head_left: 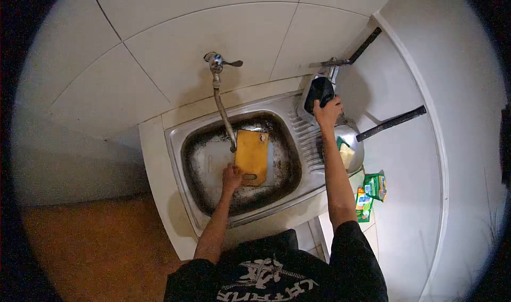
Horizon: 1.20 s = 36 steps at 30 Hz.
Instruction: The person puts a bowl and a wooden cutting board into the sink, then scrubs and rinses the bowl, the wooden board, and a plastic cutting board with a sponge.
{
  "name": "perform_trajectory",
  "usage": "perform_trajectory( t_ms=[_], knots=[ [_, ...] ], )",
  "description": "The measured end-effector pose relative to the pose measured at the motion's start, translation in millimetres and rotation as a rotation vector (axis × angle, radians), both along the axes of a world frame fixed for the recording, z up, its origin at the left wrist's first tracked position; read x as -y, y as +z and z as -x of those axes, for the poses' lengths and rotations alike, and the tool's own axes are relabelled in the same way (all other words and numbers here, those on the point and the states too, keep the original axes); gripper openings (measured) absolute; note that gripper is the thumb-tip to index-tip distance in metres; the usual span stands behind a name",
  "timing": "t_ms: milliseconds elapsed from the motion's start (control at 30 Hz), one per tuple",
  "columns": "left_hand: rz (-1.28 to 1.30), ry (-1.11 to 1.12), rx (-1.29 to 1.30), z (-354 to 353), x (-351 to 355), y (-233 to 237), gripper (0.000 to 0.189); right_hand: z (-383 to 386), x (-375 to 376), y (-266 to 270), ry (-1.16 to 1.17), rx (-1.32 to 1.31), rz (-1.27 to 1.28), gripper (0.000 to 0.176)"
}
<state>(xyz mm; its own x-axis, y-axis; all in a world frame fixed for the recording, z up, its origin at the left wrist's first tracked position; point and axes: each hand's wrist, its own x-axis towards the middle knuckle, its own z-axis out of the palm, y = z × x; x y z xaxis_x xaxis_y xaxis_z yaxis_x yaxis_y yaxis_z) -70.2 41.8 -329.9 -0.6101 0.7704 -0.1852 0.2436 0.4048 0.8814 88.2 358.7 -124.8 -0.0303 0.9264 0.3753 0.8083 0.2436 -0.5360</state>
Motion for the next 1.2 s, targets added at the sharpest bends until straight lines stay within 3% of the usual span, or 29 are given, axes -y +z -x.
perform_trajectory(
  t_ms=[133,167,200,267,333,400,433,500,567,633,700,767,867,933,967,1000,1067,1100,1167,1200],
  knots=[
    [0.163,-0.092,0.026,0.8,-3.3,1.0,0.030,-12.4,-5.8,-30.2,0.082,0.100,-0.118,0.063],
    [0.089,-0.028,-0.107,-1.1,-0.2,3.2,0.033,-18.9,-5.2,-35.1,0.086,0.104,-0.113,0.063],
    [0.015,0.038,-0.243,-1.9,1.9,6.4,0.036,-20.5,5.8,-20.0,0.100,0.006,-0.087,0.060],
    [0.026,0.024,-0.169,0.0,1.6,0.7,0.039,-23.0,27.2,-5.4,0.118,-0.098,-0.057,0.057],
    [0.036,0.006,-0.093,-1.6,1.5,2.1,0.042,-28.5,52.3,-5.1,0.165,-0.176,-0.168,0.046],
    [0.238,0.075,-0.174,-9.3,-2.8,9.1,0.041,-25.5,95.0,-15.3,0.269,0.031,-0.399,0.034],
    [0.239,0.075,-0.173,-9.2,-1.2,-4.8,0.041,-21.4,120.5,-32.2,0.331,-0.048,-0.201,0.030],
    [0.001,0.093,-0.021,-7.4,3.3,-46.8,0.036,-13.3,166.4,-59.8,0.542,-0.178,0.136,0.023],
    [-0.016,0.100,-0.008,-7.8,2.5,-37.9,0.035,-13.1,198.5,-109.4,0.686,0.038,0.444,0.025],
    [-0.035,0.108,0.004,-5.1,-0.8,-20.3,0.034,-11.9,220.7,-132.7,0.722,0.027,0.340,0.028],
    [0.024,-0.004,-0.210,-2.3,-3.4,-4.7,0.035,-3.6,229.8,-144.8,0.757,0.021,0.233,0.031],
    [0.059,0.019,-0.188,-4.0,-3.0,7.9,0.036,8.6,233.0,-150.4,0.486,-0.116,0.565,0.040],
    [0.154,0.025,-0.162,-1.3,-6.5,27.5,0.040,19.4,224.5,-196.8,0.500,0.095,0.658,0.048],
    [0.216,0.009,-0.151,1.8,-8.1,16.9,0.043,27.2,225.3,-176.0,0.436,0.115,0.739,0.045],
    [0.115,0.001,-0.162,6.7,-9.4,2.6,0.045,33.5,226.7,-163.7,0.374,0.133,0.819,0.043],
    [0.015,-0.007,-0.173,11.1,-9.1,-7.5,0.048,25.7,224.6,-222.1,0.376,0.133,0.820,0.043],
    [0.041,0.054,-0.146,20.9,-13.0,8.5,0.047,35.3,233.5,-342.0,0.424,-0.623,0.870,0.046],
    [0.063,0.113,-0.115,26.3,-16.4,18.5,0.046,15.1,232.2,-290.2,0.421,-0.624,0.873,0.046],
    [0.012,0.092,-0.004,42.1,-22.9,52.5,0.043,57.3,242.9,-168.7,0.125,-0.881,1.309,0.047],
    [-0.045,0.072,0.101,50.7,-26.6,69.6,0.039,61.4,245.9,-153.9,0.127,-0.882,1.309,0.047]
  ],
)
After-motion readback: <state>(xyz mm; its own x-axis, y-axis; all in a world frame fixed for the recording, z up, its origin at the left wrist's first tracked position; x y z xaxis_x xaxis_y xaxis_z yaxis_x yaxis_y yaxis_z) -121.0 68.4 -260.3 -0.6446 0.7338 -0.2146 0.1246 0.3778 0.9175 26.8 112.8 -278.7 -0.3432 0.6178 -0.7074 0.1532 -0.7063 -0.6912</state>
